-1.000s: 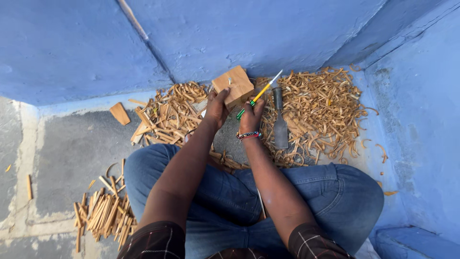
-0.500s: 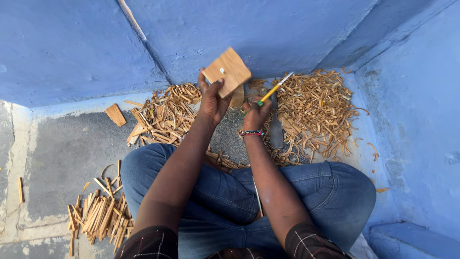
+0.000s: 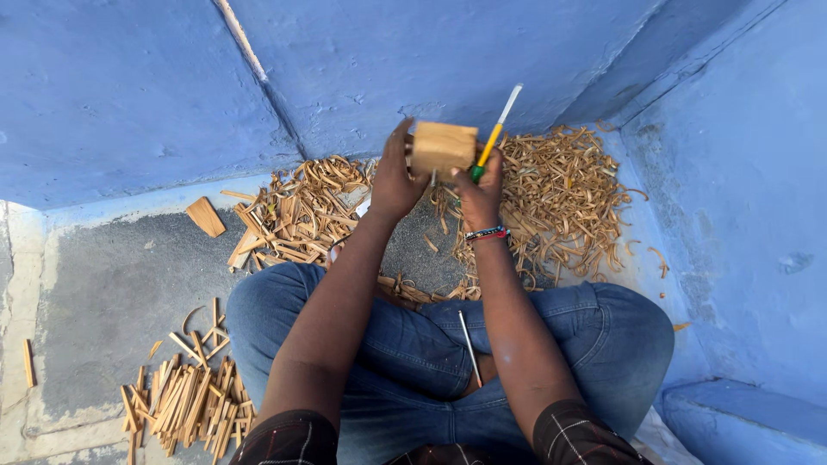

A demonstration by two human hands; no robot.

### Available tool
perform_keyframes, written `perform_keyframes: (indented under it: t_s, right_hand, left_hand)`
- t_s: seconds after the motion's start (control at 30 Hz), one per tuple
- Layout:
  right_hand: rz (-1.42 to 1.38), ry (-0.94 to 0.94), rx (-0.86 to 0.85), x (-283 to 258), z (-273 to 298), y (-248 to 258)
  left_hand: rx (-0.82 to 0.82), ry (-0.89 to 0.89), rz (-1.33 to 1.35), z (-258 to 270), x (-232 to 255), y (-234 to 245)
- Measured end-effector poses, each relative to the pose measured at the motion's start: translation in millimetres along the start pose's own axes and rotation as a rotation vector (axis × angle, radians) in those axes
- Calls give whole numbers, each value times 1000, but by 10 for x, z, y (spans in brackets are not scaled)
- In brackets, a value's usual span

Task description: The person carves a wooden block using a small tool and a mallet while sitting on the floor, occasionally checking the fit of two wooden pieces together.

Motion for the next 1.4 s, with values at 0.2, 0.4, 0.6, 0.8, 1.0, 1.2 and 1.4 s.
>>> perform_keyframes:
  t_s: [0.2,0.4,0.6,0.8,1.0,1.2,1.4]
  right_hand:
    - [244,-32,-14,282,-154,-38]
    - [166,-146,123,678,-41,161]
    - [388,-105,114,490,265,-7]
    - [260,-247,81,-150,441,-273]
    - [412,-279,92,-389,1084,-117]
    - [339,-83,-30,-94,1280,-67]
    - [349,-174,-16,141,1178,-115]
  left_hand:
    - [304,-78,-473,-6,142,358]
    - [275,-40,-326,-271,-146,280]
    - [279,-110,-284,-233,-137,215]
    - [272,-132,-277,-253,-22,104]
    - [236,-93,-380,-288,-61,95]
    - [114,96,-407,-220,-172,-13]
    - [289,263,-304,-85,-394,-52]
Point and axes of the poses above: each hand's wrist, its own z-axis away from the middle knuckle, its own y-axis out of the back of the hand, x = y × z, the point moved 9 cm from there along -z, towards the middle knuckle, and after that the axes turned 10 degrees about -z, right-handed, at the moved point
